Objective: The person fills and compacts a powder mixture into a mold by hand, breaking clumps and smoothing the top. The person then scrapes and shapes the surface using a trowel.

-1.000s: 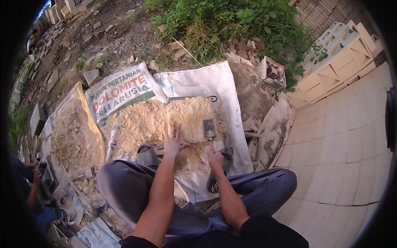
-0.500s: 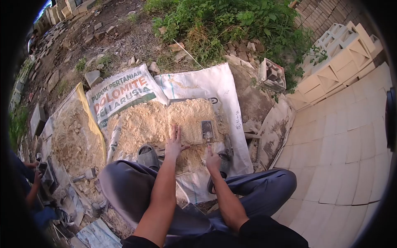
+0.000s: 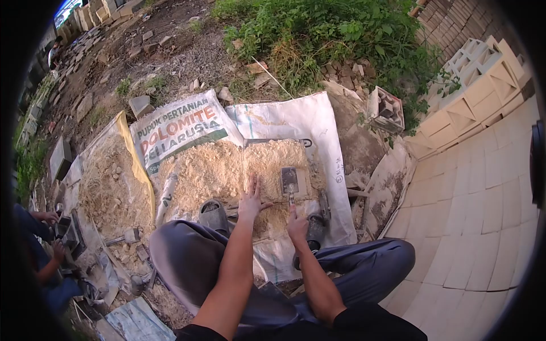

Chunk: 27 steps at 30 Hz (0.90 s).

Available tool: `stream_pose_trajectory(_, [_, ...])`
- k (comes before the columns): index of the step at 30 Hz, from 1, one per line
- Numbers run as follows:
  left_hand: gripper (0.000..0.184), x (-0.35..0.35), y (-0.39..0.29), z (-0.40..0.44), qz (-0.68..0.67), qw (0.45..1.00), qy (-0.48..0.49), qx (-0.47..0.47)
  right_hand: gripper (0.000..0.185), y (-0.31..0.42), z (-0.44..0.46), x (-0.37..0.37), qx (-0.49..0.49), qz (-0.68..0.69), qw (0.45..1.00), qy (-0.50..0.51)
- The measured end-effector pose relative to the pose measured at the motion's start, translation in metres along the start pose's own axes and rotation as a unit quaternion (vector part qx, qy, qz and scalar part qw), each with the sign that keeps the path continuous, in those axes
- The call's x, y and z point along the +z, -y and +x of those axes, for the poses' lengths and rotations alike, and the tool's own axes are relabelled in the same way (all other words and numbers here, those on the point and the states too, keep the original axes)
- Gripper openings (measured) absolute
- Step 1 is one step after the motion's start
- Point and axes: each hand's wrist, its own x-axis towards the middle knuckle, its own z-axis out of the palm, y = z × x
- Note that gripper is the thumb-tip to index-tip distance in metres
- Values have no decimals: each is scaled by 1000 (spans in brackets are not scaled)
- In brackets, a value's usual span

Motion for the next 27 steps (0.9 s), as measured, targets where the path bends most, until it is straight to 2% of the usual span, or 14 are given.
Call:
stream_pose_trajectory(2, [118, 5, 0, -5, 6, 998, -56, 22, 72, 20, -8, -11, -17, 42, 999, -9])
stream_pose_trajectory(4, [118, -7, -4, -4, -6, 998, 56, -24, 71, 29, -12, -11, -33, 86, 996, -12])
stream_pose_trajectory(6, [118, -8, -5, -10, -16, 997, 64, -30, 69, 31, -16, -8, -80, 88, 993, -18])
stream_pose_trajectory(10, [117, 14, 6, -3, 4, 1000, -24, 15, 69, 8, -8, 16, -82, 2, 996, -25])
stream_pose_trajectory(11, [117, 12, 7, -3, 7, 999, -28, 13, 70, 6, -4, 18, -46, -2, 999, 23])
stream_pose_trajectory(13, [115, -30, -12, -3, 2, 992, 121, -47, 73, 14, -3, 9, -13, -4, 998, 65])
stream_pose_trajectory(15, [102, -40, -13, -5, -5, 991, 126, -33, 73, 36, -17, -8, 8, 12, 998, 66])
stream_pose_trajectory(17, [84, -17, -3, -8, -155, 987, 19, -33, 74, 51, -17, -9, -11, 66, 996, 67])
stream_pose_trajectory(18, [63, -6, -2, -13, -296, 942, -145, -64, 75, 52, -20, -7, -26, 119, 991, 63])
stream_pose_trajectory(19, [63, -7, 0, -21, -293, 943, -141, -67, 75, 40, -20, 7, -22, 119, 990, 67])
stream_pose_trajectory(21, [44, -15, 7, -25, -324, 891, -126, -292, 72, 21, -17, 41, -30, 50, 998, 8])
stream_pose_trajectory(22, [32, -12, 12, -24, -396, 849, -136, -321, 72, 15, -19, 42, -33, 53, 998, 8])
stream_pose_trajectory(26, [29, 0, 11, -11, -390, 859, -161, -291, 72, 6, -19, 45, 17, 17, 998, 54])
stream_pose_trajectory(27, [28, 7, 9, 1, -432, 829, -179, -305, 72, 11, -13, 45, 13, 24, 998, 51])
